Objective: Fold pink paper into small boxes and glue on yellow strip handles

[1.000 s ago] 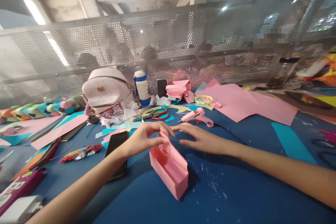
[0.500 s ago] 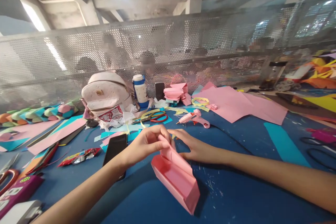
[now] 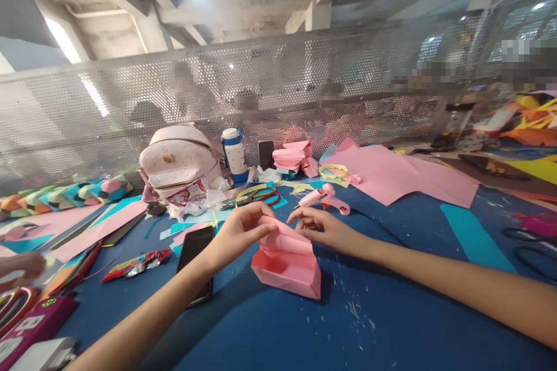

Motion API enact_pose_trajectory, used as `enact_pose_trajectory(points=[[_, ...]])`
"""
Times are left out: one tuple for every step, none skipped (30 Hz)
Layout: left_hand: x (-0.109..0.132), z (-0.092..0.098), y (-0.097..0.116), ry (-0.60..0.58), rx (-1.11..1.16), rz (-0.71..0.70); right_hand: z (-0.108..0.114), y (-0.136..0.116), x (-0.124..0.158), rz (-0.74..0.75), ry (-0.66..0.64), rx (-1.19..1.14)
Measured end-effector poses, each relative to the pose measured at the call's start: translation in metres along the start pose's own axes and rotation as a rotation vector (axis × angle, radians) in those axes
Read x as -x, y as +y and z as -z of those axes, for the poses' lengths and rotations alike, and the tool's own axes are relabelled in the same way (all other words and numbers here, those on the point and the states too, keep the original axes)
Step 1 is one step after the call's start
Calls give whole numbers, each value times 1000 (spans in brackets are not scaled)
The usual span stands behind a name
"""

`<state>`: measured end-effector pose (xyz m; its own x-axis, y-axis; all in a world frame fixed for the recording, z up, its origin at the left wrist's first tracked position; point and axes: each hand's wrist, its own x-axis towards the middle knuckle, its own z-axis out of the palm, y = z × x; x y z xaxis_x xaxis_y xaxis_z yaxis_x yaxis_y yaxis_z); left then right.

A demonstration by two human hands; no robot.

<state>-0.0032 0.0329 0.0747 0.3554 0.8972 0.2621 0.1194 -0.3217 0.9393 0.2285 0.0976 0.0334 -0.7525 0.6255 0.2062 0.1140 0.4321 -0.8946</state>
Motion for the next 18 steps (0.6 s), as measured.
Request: enact_pose_trajectory(points=[[-1,2,-1,15,-28,1,2,-1,0,-12,-23,-63],[-2,4,-3,34,-55,3,3,-3,0,-30,-62,-125],[-3,5,-4,54,-80,8,5,-4,1,-53,-107,-185],[-4,7,-4,71,-100,15,6,-6,1,-78,-146,-241],[-5,8,-5,83,-112,23,8,-7,2,-100,-175,-296],[-5,9,-6,89,-114,32,9,-7,3,-116,-196,-347],[-6,10,-7,91,-109,34,10,-8,3,-126,-211,-391],[-7,11,-8,91,-102,33,11,-7,3,-133,-223,-424],[-7,12,-9,91,-96,32,12,-7,3,-134,-231,-444],[-8,13,-11,89,-94,32,12,-6,2,-130,-229,-451],[-8,14,-12,85,-95,35,13,-5,1,-122,-218,-451],[-8,15,-13,77,-98,39,14,-4,1,-115,-197,-448],[-8,15,-14,67,-98,40,15,-3,0,-109,-169,-443],[-8,15,-15,55,-98,42,16,-2,-1,-105,-142,-435],[-8,15,-15,44,-99,46,16,-1,-1,-101,-124,-428],[-7,15,-15,37,-103,54,17,0,-2,-94,-115,-423],[-7,14,-15,33,-111,62,18,0,-2,-81,-115,-420],[-7,14,-15,31,-124,68,18,1,-2,-65,-118,-420]])
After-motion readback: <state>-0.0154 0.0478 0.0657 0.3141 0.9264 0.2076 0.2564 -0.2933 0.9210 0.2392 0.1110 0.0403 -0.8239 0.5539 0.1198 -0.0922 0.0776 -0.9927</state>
